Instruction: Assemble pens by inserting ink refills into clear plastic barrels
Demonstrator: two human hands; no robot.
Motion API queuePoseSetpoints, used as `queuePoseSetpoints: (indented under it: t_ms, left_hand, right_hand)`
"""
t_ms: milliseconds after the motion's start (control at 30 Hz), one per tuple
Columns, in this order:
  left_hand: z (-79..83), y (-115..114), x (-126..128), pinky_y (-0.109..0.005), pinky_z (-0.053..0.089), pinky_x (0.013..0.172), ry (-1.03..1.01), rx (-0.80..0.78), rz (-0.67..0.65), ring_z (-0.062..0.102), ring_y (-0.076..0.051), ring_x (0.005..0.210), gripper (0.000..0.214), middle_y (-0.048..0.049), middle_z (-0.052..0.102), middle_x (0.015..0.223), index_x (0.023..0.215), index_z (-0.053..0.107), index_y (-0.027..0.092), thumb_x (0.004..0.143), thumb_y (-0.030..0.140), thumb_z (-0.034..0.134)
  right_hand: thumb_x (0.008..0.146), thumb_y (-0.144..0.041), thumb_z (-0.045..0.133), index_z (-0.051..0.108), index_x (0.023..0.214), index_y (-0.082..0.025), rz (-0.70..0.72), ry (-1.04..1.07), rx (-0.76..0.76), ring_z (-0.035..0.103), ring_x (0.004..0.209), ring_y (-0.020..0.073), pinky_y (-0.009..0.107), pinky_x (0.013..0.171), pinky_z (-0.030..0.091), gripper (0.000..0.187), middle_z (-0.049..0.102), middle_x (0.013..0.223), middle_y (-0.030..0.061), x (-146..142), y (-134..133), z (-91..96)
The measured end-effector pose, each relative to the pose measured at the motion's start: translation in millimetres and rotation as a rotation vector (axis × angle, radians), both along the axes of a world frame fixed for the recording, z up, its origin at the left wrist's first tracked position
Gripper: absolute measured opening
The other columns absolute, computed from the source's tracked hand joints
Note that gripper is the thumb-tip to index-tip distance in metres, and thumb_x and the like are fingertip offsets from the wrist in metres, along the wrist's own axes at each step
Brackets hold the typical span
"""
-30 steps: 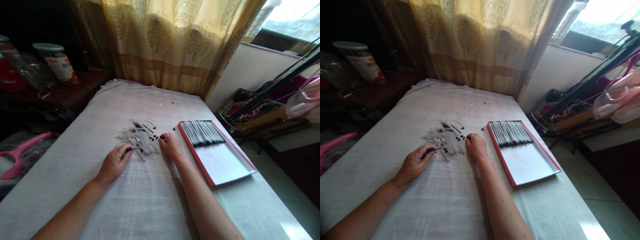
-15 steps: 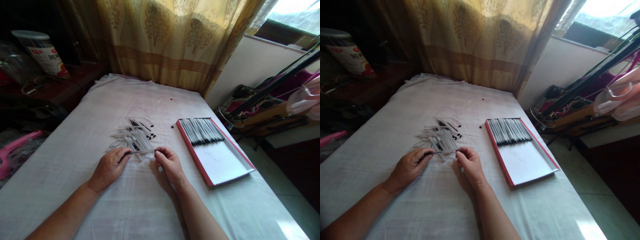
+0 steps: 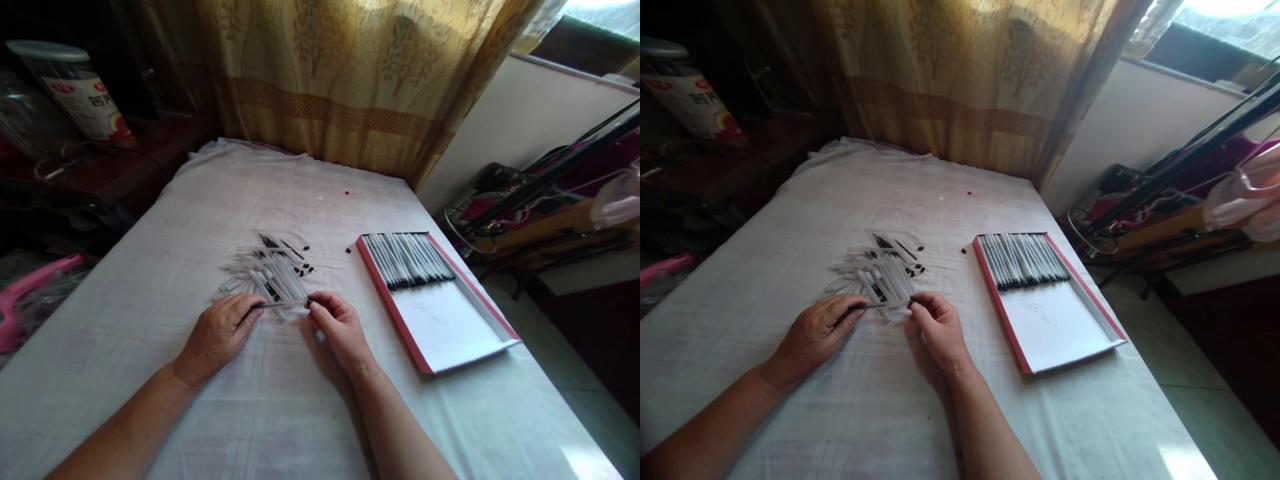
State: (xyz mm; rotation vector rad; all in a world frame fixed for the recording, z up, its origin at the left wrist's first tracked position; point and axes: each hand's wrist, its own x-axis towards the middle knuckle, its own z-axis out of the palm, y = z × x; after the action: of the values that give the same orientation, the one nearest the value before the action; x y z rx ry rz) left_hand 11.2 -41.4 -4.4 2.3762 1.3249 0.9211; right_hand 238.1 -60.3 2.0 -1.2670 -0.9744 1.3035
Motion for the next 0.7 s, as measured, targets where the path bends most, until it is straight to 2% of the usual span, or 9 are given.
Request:
queuePoseSetpoints:
  t_ms: [233, 400, 533, 600, 700]
  left_hand:
    - [-1.2, 0.1, 0.2, -0.03, 0.054, 0.08, 0.01, 0.038, -0.014, 0.07, -0.019, 0.085, 0.024, -0.0042, 0.074, 0.093, 0.105, 0.067, 0.022, 0.097, 0.035, 0.048]
    - [-0.1, 0.7, -0.1, -0.029, 0.053, 0.079, -0.005, 0.088, -0.051, 0.07, -0.018, 0.086, 0.022, -0.0032, 0.075, 0.094, 0.106, 0.068, 0.023, 0.097, 0.031, 0.05]
    - [2.5, 0.0, 0.6, -0.026, 0.053, 0.079, -0.039, 0.115, -0.088, 0.07, -0.017, 0.086, 0.019, -0.003, 0.075, 0.094, 0.106, 0.067, 0.022, 0.097, 0.028, 0.052]
    - [3.6, -0.7, 1.5, -0.026, 0.053, 0.079, -0.046, 0.129, -0.097, 0.07, -0.016, 0.085, 0.018, -0.0029, 0.075, 0.094, 0.106, 0.067, 0.021, 0.097, 0.027, 0.053]
    - [4.2, -1.4, 2.5, -0.026, 0.053, 0.079, -0.046, 0.136, -0.108, 0.07, -0.016, 0.085, 0.017, -0.0026, 0.075, 0.094, 0.105, 0.066, 0.021, 0.097, 0.026, 0.053]
  right_hand:
    - [0.074, -0.035, 0.069, 0.072, 0.089, -0.022, 0.035, -0.069, 0.066, 0.061, 0.062, 0.0144, 0.027, 0.06, 0.051, 0.02, 0.071, 0.076, 0.0017, -0.4, -0.5, -0.8]
    - [0.081, -0.025, 0.064, 0.074, 0.088, -0.023, 0.018, -0.385, 0.315, 0.066, 0.076, 0.0179, 0.029, 0.069, 0.052, 0.013, 0.074, 0.084, 0.0038, 3.4, -3.3, -0.5]
    - [0.085, -0.026, 0.062, 0.074, 0.086, -0.023, 0.042, -0.537, 0.381, 0.065, 0.071, 0.0164, 0.026, 0.065, 0.05, 0.012, 0.073, 0.081, 0.0034, 8.5, -3.8, 2.3]
    - [0.088, -0.029, 0.059, 0.072, 0.08, -0.022, 0.056, -0.623, 0.389, 0.063, 0.067, 0.0156, 0.025, 0.062, 0.048, 0.016, 0.071, 0.075, 0.0031, 10.2, -3.4, 2.5]
    - [0.093, -0.034, 0.051, 0.066, 0.066, -0.021, 0.088, -0.756, 0.392, 0.059, 0.06, 0.0147, 0.025, 0.059, 0.044, 0.033, 0.066, 0.063, 0.0028, 11.4, -3.2, 1.2]
